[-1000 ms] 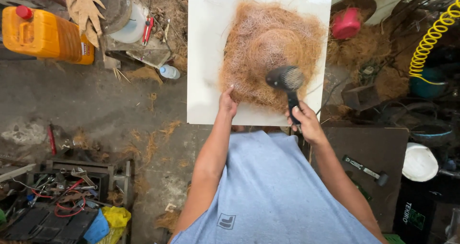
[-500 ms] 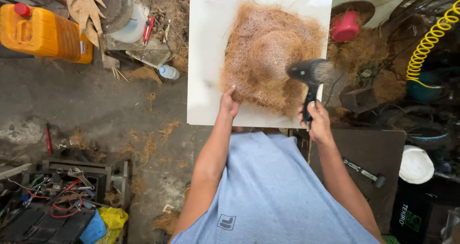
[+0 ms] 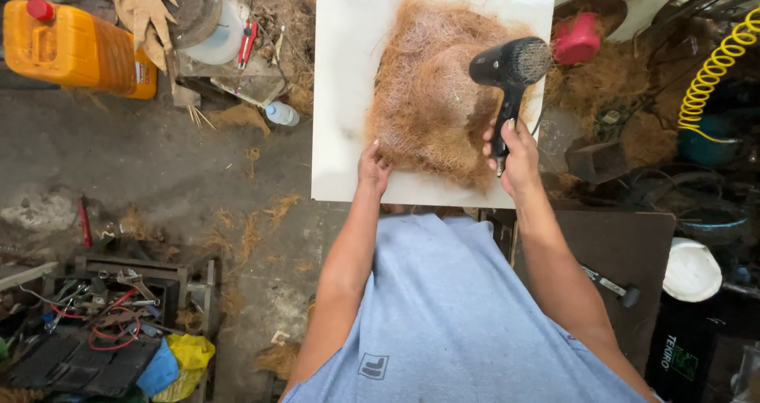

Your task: The person sprays a white liquid onto a fibrous, hat-shaped object using a spray gun, then uses a hairdryer to dry the object. The person adjusts the object's position on the table during the process.

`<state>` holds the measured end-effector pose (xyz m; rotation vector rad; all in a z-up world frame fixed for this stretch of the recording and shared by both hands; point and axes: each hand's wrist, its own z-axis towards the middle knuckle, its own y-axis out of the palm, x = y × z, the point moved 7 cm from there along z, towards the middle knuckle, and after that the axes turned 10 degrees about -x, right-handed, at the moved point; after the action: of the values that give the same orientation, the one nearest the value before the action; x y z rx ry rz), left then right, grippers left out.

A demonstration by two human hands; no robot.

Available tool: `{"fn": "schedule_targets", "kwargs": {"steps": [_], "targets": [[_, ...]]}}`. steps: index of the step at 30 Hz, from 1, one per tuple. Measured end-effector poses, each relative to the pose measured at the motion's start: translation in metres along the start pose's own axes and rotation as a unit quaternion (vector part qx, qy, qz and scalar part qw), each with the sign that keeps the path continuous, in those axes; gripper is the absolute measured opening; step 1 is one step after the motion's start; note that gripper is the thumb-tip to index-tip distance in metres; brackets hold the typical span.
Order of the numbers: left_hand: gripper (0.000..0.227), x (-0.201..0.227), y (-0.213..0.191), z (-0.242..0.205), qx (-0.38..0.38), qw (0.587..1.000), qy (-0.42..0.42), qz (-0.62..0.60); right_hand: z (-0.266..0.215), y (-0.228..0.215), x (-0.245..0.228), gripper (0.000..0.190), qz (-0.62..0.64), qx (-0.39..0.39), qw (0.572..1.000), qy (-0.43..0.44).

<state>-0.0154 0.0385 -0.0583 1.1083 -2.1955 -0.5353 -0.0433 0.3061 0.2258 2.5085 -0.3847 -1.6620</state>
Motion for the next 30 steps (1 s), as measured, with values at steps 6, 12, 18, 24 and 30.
{"fn": "schedule_targets", "kwargs": {"steps": [6, 12, 18, 24, 30], "targets": [[0.05, -0.009, -0.011, 0.011, 0.03, 0.999, 0.002, 0.031, -0.014, -0.002, 0.025, 0.028, -0.06, -0.074, 0.994, 0.051], [0.046, -0.001, -0.007, 0.01, 0.053, 0.994, 0.019, 0.092, -0.047, -0.045, 0.051, 0.02, -0.117, -0.118, 0.981, 0.096], [0.05, -0.004, 0.008, -0.007, 0.048, 0.996, -0.003, 0.074, -0.067, -0.111, 0.069, 0.025, -0.125, -0.037, 0.986, 0.103], [0.057, -0.026, -0.001, 0.007, 0.022, 0.997, -0.022, 0.074, -0.07, -0.108, 0.103, 0.024, -0.112, -0.05, 0.983, 0.135], [0.059, -0.03, -0.001, 0.011, 0.031, 0.995, -0.01, 0.09, -0.047, -0.017, 0.067, 0.018, -0.135, -0.141, 0.97, 0.147]]}}
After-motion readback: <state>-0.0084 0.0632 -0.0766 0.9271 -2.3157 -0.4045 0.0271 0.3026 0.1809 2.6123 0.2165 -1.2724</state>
